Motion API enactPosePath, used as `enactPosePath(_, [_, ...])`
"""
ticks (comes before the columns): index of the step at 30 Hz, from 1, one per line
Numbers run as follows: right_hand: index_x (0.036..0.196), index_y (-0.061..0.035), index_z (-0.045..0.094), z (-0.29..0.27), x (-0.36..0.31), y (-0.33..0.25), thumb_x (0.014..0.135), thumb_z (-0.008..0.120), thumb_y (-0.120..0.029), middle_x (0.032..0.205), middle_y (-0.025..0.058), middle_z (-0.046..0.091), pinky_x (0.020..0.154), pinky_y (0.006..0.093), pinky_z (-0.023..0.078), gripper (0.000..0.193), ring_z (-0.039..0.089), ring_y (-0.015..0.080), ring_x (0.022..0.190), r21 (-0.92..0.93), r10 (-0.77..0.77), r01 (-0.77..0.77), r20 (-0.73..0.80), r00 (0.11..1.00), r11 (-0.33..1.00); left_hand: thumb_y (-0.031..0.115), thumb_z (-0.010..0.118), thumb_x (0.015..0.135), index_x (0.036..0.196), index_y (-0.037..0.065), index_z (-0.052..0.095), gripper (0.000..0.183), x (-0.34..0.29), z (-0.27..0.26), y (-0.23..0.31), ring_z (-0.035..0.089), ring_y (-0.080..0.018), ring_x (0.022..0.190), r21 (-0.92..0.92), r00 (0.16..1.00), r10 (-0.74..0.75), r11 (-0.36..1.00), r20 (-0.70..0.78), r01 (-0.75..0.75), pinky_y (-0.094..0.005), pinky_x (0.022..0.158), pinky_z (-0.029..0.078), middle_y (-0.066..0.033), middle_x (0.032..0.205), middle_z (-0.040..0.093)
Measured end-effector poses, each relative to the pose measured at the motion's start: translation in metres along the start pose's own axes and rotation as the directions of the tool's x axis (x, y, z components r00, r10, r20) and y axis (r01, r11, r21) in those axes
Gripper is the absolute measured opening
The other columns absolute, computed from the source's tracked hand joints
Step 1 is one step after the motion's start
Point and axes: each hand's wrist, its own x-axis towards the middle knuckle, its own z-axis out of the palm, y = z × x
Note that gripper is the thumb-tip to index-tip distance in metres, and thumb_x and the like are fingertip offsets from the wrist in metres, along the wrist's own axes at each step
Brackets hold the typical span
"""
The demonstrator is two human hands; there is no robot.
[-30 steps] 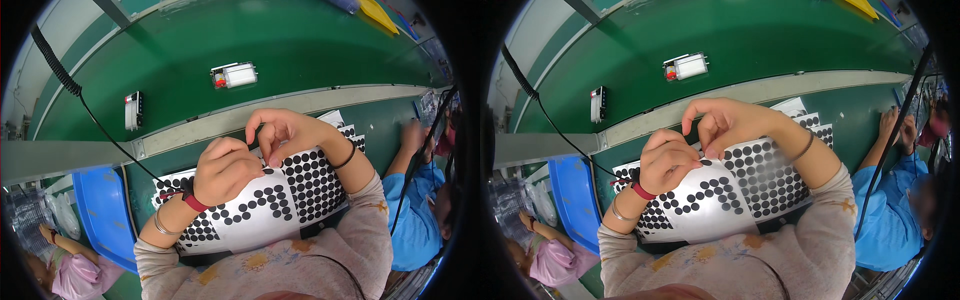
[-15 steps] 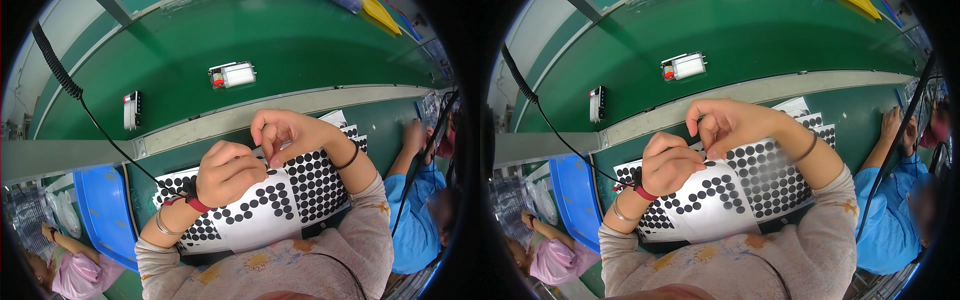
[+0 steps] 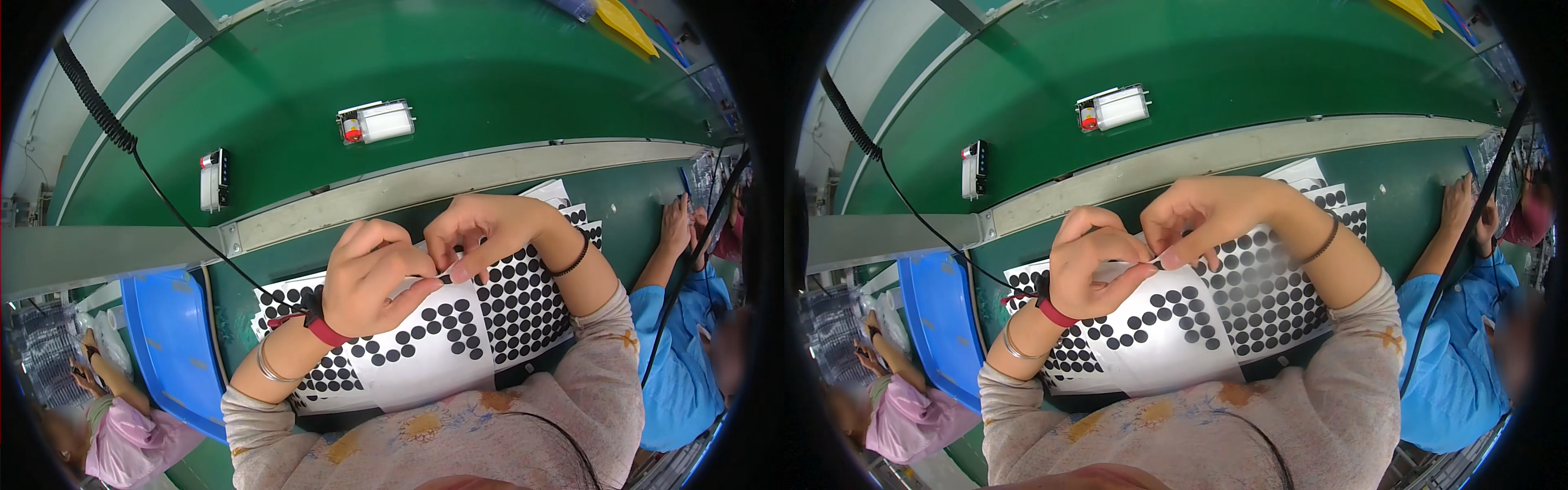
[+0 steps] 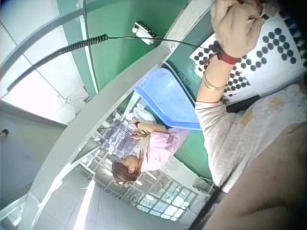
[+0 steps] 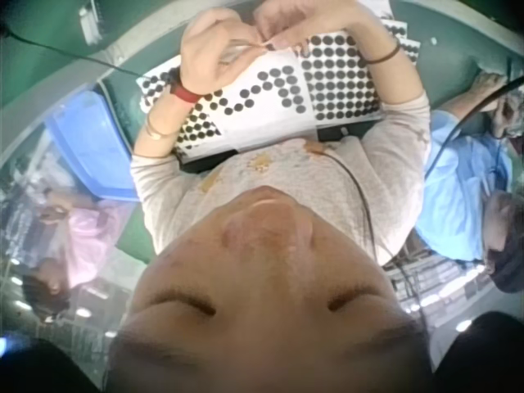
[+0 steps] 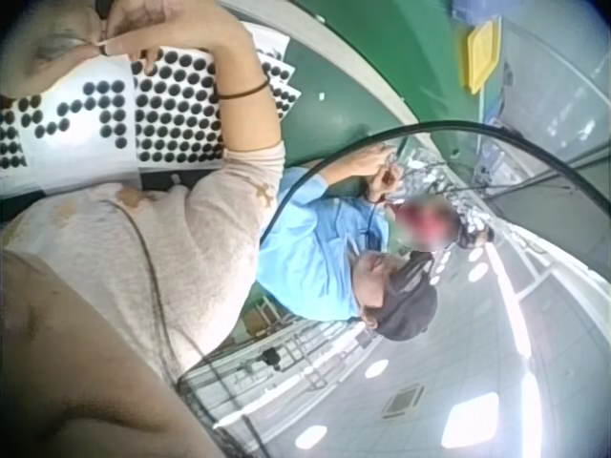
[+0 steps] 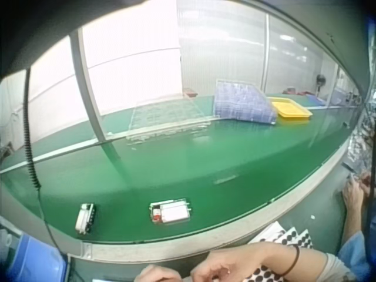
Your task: The person assembles small electronic devices by hand on a green workbench. They pick up small rectangular units, insert black circular components into them, and place the finished units on the table. The process is repeated for multiple units throughout the clip.
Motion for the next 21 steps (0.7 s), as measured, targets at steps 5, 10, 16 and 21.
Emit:
enactPosePath(5, [0.081,0.0002,0.059,-0.003,-0.003,0.0,0.082,0.061,-0.015,0.067,0.006,0.061,0.045,0.0197,0.046,0.016,0.059,0.009,0.056,-0.018,0.052,-0.052,-0.002,0.999,0.998,0.014,0.078,0.06,0.078,0.009,0.06,0.026,0.011,-0.008,0.009,0.051,-0.02,0.075,-0.009,0.974,-0.172,0.984,0.149,0.176,-0.0312,0.065,0.036,0.002,0.07,0.06])
enactPosePath(10, [0.081,0.0002,0.06,-0.003,-0.003,0.002,0.081,0.061,-0.012,0.065,0.0057,0.062,0.045,0.0192,0.046,0.012,0.059,0.0087,0.054,-0.026,0.024,-0.024,0.009,1.0,0.999,0.021,0.078,0.059,0.072,0.011,0.063,0.022,0.006,-0.002,0.005,0.051,-0.0196,0.075,0.056,0.984,-0.11,0.993,0.142,0.103,-0.0311,0.065,0.034,0.0013,0.068,0.059])
enactPosePath(16, [0.075,0.0003,0.06,0.002,0.0,0.003,0.077,0.062,-0.004,0.064,0.0036,0.061,0.046,0.0181,0.043,0.005,0.056,0.0057,0.055,-0.068,-0.063,0.063,-0.006,0.998,0.996,0.026,0.077,0.058,0.067,0.013,0.064,0.021,0.003,-0.004,0.007,0.051,-0.0172,0.072,0.1,0.994,-0.008,0.995,0.113,-0.004,-0.0296,0.064,0.034,0.0041,0.064,0.059])
enactPosePath(21, [0.07,0.0004,0.059,0.004,-0.001,0.003,0.074,0.064,-0.001,0.061,0.0004,0.059,0.047,0.0181,0.038,0.006,0.05,0.0026,0.053,-0.127,-0.119,0.114,-0.032,0.992,0.985,0.025,0.076,0.057,0.067,0.013,0.064,0.02,0.002,-0.002,0.007,0.052,-0.0159,0.074,0.128,0.992,0.095,0.986,0.079,-0.105,-0.0298,0.065,0.034,0.0053,0.066,0.059])
